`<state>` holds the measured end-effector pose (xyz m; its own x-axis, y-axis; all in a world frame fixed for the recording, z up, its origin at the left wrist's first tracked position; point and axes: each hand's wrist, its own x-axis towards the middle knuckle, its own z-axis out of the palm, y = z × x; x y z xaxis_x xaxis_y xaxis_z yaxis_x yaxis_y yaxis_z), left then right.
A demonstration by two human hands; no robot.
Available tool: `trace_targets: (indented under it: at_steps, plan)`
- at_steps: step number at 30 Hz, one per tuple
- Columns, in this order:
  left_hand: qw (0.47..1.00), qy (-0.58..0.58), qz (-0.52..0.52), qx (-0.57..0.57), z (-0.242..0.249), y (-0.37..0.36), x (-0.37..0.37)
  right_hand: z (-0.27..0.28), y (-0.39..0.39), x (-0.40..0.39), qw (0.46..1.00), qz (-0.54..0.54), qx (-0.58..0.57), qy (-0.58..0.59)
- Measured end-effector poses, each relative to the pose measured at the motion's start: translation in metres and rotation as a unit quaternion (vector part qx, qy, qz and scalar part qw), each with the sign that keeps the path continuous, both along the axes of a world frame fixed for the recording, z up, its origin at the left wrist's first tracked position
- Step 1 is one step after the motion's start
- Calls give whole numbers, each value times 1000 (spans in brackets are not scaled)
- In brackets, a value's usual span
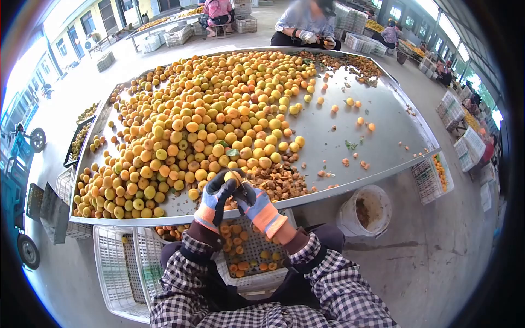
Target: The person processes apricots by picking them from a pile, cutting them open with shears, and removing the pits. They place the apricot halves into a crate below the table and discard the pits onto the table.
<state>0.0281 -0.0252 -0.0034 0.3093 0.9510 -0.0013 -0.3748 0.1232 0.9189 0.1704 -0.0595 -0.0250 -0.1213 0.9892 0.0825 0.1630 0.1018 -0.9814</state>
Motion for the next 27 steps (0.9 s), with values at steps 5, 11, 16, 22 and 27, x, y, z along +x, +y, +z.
trace_targets:
  at_steps: [5,11,16,22,27]
  plan:
    - [994,43,12,99,-2,1,-7,9,-3,-5,997,-15,58,-52]
    - [990,-89,12,-109,10,-16,19,-14,2,-17,988,-47,64,-134]
    - [999,11,39,8,1,-5,14,-12,7,-5,981,-78,24,-173]
    - [999,3,-38,1,-5,1,2,1,5,6,971,-65,57,-221]
    - [958,195,71,200,-17,2,10,3,5,7,962,-47,108,-246]
